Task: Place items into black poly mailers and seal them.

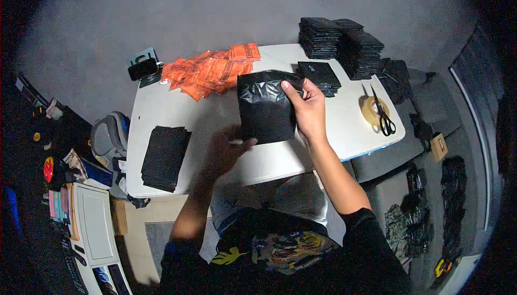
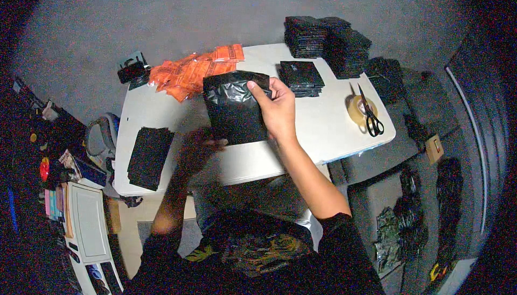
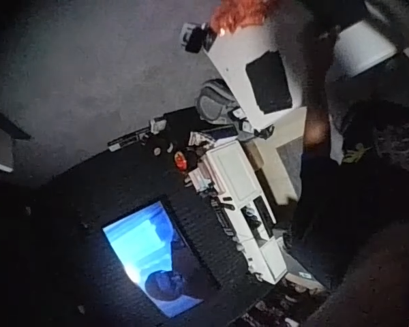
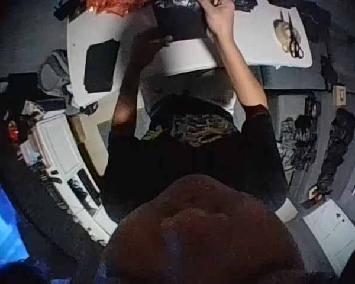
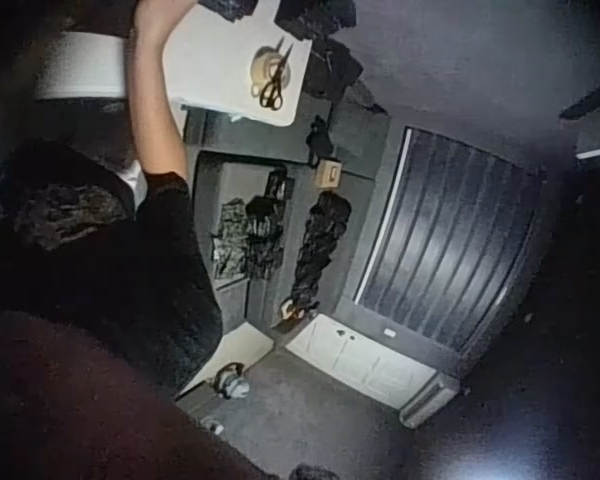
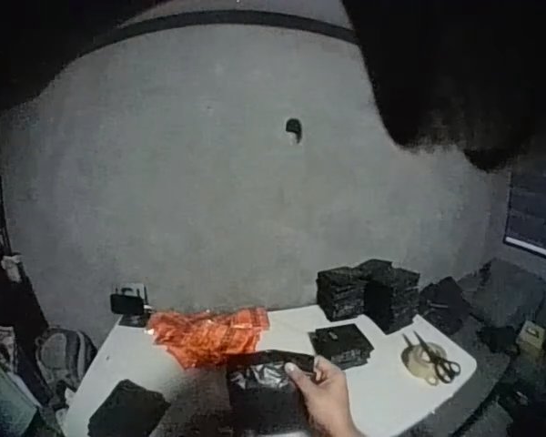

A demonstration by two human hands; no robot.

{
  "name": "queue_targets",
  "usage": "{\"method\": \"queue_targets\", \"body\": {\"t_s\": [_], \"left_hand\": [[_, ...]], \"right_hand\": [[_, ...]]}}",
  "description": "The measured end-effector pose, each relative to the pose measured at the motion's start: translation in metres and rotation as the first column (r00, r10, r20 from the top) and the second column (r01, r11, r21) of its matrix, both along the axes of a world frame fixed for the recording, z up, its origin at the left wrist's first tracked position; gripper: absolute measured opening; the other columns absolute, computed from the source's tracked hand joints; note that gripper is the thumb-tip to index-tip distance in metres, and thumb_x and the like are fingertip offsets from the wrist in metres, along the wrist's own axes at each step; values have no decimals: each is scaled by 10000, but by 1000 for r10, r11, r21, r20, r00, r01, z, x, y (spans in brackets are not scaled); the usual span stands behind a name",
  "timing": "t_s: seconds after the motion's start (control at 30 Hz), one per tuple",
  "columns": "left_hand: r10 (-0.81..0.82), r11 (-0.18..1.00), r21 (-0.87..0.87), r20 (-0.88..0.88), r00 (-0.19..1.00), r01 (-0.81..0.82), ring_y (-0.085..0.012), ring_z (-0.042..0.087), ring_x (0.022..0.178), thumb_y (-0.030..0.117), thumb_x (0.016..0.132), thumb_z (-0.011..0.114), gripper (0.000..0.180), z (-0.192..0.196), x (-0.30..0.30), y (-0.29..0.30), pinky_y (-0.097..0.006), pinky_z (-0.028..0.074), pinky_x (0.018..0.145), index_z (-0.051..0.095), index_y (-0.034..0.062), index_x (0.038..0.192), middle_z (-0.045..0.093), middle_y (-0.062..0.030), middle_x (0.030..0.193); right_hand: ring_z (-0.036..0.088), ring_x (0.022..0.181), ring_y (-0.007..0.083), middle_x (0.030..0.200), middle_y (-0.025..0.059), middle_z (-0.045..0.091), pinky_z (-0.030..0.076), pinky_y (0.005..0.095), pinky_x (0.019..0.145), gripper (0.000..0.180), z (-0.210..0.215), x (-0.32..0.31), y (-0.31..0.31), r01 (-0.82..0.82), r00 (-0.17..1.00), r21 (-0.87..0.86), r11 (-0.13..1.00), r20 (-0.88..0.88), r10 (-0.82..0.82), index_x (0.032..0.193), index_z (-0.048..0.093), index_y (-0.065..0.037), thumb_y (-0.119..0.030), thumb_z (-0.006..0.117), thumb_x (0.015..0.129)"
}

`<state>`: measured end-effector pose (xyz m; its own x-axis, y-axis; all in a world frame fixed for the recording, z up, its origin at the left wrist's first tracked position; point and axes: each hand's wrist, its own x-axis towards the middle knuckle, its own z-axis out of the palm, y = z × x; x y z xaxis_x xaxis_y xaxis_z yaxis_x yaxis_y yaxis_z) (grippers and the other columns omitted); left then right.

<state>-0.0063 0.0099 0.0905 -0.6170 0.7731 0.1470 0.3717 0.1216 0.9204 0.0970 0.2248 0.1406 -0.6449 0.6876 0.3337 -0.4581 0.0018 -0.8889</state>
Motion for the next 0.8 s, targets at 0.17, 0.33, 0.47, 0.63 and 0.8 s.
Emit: {"method": "queue_targets", "body": {"t_s": [0.17,0.33,0.47,0.63,0.8], "left_hand": [[-97,990,-62,333,938,125,-236,783,976,187,977,803,418,-50,-7,-23,-380,662,862,679,-22,1318,769,-156,1123],[144,980,138,15,990,-144,-235,768,933,274,1014,768,328,14,6,-3,-387,617,891,759,-11,1175,782,-134,920],[152,986,-34,-207,966,-162,-215,708,806,346,1028,745,355,22,-17,14,-382,566,796,758,-3,1093,752,-127,842],[193,981,16,-186,963,-194,-164,582,725,337,1053,708,359,7,-17,17,-383,498,713,729,-13,977,699,-107,799],[269,961,88,-70,961,-263,-143,585,756,329,1058,702,357,8,-11,25,-367,499,732,732,-22,1002,697,-98,807]], "right_hand": [[679,880,72,999,45,783,537,251,812,96,20,1,-9,-3,1000,-180,984,0,3,1053,749,-3,-72,779,994],[710,851,81,1021,73,800,567,255,774,114,-2,-7,-5,-69,997,-106,992,12,70,1082,748,12,-63,769,1000],[714,836,76,1012,66,806,562,242,768,119,0,-12,-17,-115,993,-105,988,9,117,1073,750,12,-90,767,1013],[565,649,33,783,-43,684,476,218,621,204,-20,-2,17,88,989,41,995,117,-92,915,692,-72,-192,699,1079],[480,726,26,827,-64,601,385,230,627,238,-29,2,-13,209,973,98,973,81,-217,1029,708,-31,-262,690,1084]]}}
